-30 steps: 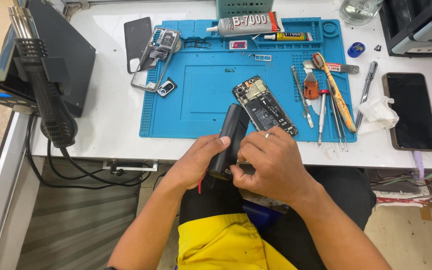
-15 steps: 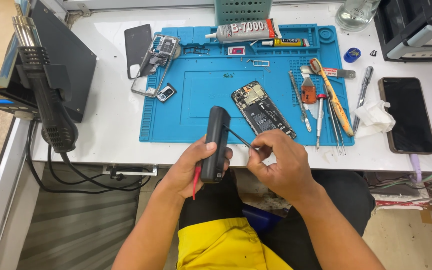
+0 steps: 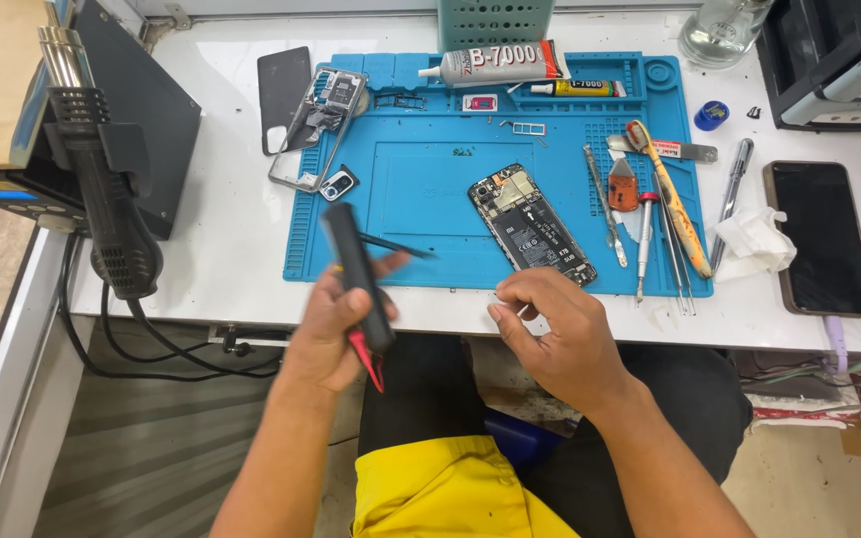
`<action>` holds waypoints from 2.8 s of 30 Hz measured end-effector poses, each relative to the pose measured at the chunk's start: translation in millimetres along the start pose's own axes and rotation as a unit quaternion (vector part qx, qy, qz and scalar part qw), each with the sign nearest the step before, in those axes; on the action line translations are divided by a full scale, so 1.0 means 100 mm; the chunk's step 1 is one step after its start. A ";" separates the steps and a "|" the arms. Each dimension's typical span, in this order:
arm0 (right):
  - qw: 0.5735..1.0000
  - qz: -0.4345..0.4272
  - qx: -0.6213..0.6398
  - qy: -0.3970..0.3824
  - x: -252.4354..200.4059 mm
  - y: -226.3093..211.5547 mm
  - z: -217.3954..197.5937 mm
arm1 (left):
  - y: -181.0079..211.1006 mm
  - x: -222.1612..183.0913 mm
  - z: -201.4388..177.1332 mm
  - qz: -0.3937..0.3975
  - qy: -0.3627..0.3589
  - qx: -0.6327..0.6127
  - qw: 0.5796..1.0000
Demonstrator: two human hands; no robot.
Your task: Technician disassembling a mobile phone, connecting internal components, and testing with a multimeter.
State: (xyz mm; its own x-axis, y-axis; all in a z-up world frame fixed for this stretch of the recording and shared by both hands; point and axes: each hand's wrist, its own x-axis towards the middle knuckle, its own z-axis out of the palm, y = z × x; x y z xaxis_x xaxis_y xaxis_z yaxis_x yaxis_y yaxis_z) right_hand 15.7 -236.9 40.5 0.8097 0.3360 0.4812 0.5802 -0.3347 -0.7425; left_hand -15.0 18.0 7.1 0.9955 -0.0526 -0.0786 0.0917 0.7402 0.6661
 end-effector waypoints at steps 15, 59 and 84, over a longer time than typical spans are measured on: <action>0.999 0.035 -0.018 -0.025 -0.06 0.13 -0.07 | 0.87 0.32 -0.55 0.264 0.348 0.533 0.725; 0.997 0.069 -0.003 -0.026 -0.14 0.10 -0.02 | 1.16 0.73 -0.85 0.111 0.458 0.803 0.364; 0.991 0.113 0.029 0.063 -0.30 0.24 -0.16 | 1.00 0.71 -0.80 0.229 0.473 0.645 0.554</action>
State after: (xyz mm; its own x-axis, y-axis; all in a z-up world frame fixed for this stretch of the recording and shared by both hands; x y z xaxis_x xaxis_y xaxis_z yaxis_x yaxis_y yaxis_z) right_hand 6.4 -269.1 16.1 0.9255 0.1433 0.3507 0.3788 -0.3358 -0.8624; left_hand 62.8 141.8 9.0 0.5190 0.7703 0.3705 0.3828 -0.5970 0.7050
